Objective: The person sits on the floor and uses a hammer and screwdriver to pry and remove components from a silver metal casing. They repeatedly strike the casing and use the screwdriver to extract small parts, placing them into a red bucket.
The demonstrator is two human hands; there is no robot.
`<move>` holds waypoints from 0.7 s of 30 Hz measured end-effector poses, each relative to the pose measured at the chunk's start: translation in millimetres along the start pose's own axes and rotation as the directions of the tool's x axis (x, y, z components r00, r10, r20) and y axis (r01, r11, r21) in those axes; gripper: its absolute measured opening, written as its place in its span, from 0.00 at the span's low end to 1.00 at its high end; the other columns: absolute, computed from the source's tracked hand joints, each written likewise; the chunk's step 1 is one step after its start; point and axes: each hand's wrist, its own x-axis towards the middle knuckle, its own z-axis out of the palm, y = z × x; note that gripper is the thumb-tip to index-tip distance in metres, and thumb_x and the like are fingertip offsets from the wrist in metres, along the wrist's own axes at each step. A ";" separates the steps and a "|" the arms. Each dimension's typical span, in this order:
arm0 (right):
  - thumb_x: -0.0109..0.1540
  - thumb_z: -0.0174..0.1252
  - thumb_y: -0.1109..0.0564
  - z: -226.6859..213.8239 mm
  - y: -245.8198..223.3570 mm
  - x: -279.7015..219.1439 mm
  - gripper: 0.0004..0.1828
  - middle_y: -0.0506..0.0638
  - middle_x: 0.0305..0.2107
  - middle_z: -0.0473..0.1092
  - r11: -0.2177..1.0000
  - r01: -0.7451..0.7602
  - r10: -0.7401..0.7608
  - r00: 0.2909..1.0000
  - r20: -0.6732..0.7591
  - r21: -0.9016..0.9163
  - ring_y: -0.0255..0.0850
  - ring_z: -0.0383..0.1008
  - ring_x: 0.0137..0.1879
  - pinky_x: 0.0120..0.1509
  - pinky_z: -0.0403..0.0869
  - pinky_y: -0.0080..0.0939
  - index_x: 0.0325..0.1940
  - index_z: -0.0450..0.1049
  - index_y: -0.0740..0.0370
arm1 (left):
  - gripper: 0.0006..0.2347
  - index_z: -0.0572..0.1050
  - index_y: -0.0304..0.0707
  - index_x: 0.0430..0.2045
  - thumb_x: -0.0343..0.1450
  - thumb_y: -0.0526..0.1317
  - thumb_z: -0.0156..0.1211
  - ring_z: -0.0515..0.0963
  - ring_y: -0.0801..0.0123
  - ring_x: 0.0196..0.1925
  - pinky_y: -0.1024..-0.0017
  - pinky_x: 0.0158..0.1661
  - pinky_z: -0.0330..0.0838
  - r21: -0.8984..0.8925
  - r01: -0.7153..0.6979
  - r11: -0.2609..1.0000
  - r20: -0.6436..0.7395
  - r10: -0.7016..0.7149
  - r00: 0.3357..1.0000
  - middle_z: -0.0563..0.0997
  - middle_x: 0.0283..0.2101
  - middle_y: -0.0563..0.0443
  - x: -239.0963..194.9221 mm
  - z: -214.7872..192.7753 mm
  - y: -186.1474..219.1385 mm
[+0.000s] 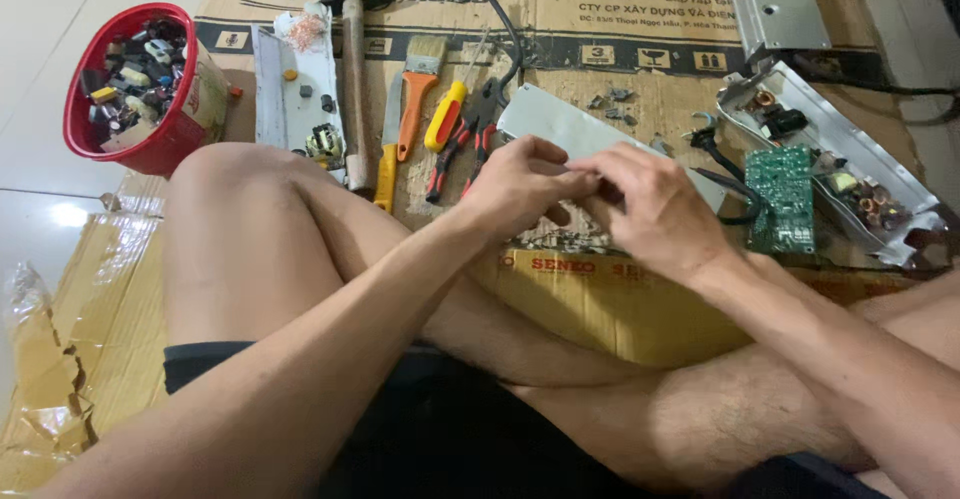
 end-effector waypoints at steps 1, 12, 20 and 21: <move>0.64 0.60 0.61 0.7 7.1 3.2 0.12 0.57 0.38 0.74 1.000 0.004 -0.004 1.000 0.002 0.000 0.50 0.79 0.44 0.52 0.78 0.51 0.52 0.76 0.66 | 0.27 0.76 0.36 0.47 0.57 0.50 0.74 0.85 0.69 0.24 0.79 0.27 0.75 -0.002 0.000 1.000 -0.004 0.000 1.000 0.84 0.31 0.47 0.4 -6.3 6.9; 0.57 0.67 0.49 44.0 97.1 -8.4 0.17 0.46 0.45 0.71 0.970 -0.176 0.138 0.966 -0.217 -0.166 0.46 0.74 0.59 0.66 0.69 0.48 0.50 0.78 0.47 | 0.11 0.81 0.50 0.33 0.67 0.50 0.56 0.82 0.50 0.50 0.55 0.48 0.77 0.546 0.041 0.837 -0.292 0.144 0.946 0.82 0.39 0.47 43.1 -74.5 -36.4; 0.61 0.63 0.51 32.9 90.7 -9.1 0.15 0.54 0.42 0.72 0.963 -0.245 0.228 0.962 -0.148 -0.114 0.54 0.73 0.56 0.65 0.68 0.52 0.52 0.78 0.50 | 0.15 0.75 0.32 0.46 0.68 0.40 0.58 0.70 0.38 0.61 0.46 0.54 0.76 0.803 0.156 0.575 -0.247 0.083 0.965 0.66 0.55 0.41 31.9 -58.5 -30.7; 0.60 0.63 0.50 34.2 96.9 -10.1 0.15 0.53 0.41 0.72 0.958 -0.260 0.243 0.960 -0.136 -0.119 0.53 0.74 0.56 0.65 0.67 0.51 0.52 0.78 0.48 | 0.15 0.75 0.31 0.45 0.68 0.41 0.59 0.70 0.37 0.60 0.45 0.53 0.76 0.815 0.147 0.560 -0.228 0.077 0.971 0.64 0.54 0.41 39.5 -57.3 -39.6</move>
